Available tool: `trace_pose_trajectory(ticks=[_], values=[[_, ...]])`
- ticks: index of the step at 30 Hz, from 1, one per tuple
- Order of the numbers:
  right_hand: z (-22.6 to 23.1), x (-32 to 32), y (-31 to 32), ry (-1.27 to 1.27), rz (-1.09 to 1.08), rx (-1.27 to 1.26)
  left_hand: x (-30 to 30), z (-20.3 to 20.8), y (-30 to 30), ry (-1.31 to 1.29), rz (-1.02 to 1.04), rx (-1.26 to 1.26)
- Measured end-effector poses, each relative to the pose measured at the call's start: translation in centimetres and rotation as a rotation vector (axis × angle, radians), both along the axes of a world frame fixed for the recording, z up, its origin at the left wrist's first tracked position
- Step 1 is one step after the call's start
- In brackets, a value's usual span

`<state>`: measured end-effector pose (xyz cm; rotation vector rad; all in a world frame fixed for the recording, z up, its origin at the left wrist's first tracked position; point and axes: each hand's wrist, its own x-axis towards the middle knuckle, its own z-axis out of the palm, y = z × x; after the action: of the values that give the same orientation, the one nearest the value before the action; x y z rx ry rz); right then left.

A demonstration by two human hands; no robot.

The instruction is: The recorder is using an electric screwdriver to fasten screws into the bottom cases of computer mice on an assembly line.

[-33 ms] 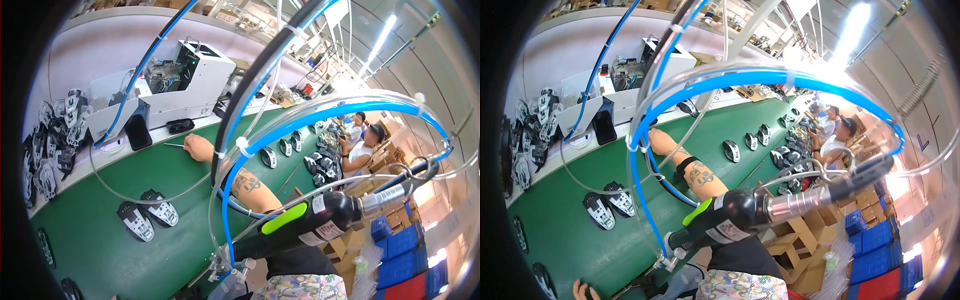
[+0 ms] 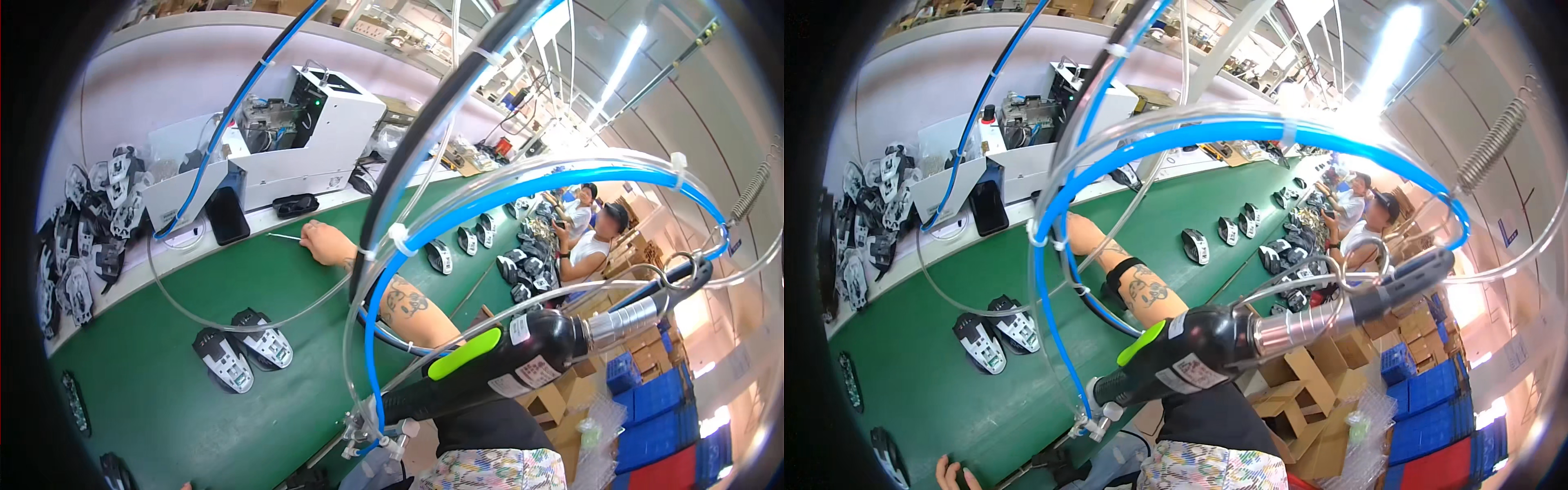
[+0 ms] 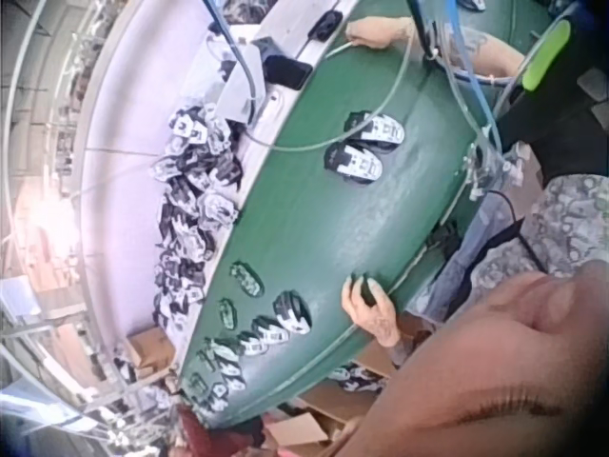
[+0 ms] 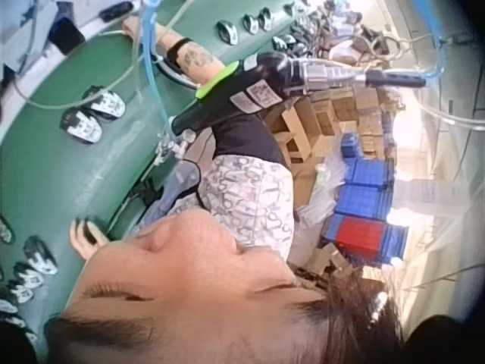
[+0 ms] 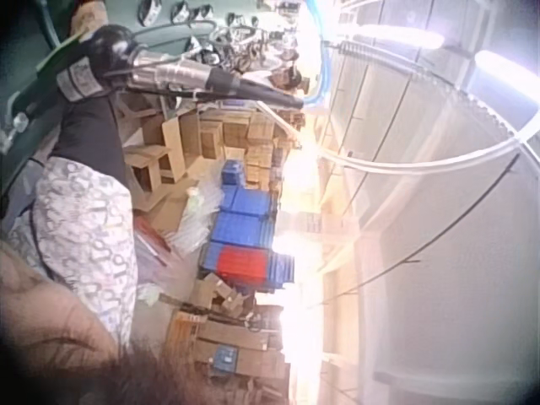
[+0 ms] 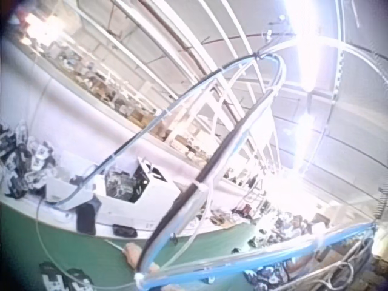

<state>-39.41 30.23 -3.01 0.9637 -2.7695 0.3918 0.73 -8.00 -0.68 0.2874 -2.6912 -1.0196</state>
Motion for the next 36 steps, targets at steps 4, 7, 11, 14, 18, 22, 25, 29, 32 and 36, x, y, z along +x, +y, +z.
trace_pose_trajectory(ticks=[4,7,11,14,18,22,25,29,32,36], values=[[-2.5,-0.5,1.3,-0.345,-0.124,-0.452,0.7,-0.4,-0.9,0.079,0.006,0.051],[1.5,-0.3,-0.1,0.068,-0.214,-0.101,-0.2,-0.2,-0.9,0.092,-0.027,0.04],[5.5,-2.6,-2.4,0.212,-0.399,-0.371,-0.7,-0.2,-0.6,-0.023,0.057,0.137],[5.1,-4.4,-5.0,0.184,-0.476,-0.313,-0.5,-0.3,-1.2,0.013,0.079,0.147],[4.1,-4.6,-6.1,0.157,-0.512,-0.327,-0.8,-0.6,-1.0,0.012,0.077,0.131],[6.0,-5.7,-8.0,-0.121,-0.652,-0.504,-0.7,-0.3,-1.1,0.024,0.048,0.118],[8.0,-5.5,-9.4,-0.755,-0.665,-1.093,-0.2,0.3,-1.4,0.044,0.033,0.098],[7.7,-6.6,-6.0,-0.995,-0.453,-1.246,0.6,-2.1,-2.1,0.167,-0.026,0.037],[7.3,-4.0,-4.2,-0.803,-0.477,-1.269,0.4,-1.5,-1.3,0.177,-0.029,0.092],[6.0,-0.1,-2.8,-0.557,-0.767,-1.033,1.7,0.3,-2.6,0.223,-0.036,0.067]])
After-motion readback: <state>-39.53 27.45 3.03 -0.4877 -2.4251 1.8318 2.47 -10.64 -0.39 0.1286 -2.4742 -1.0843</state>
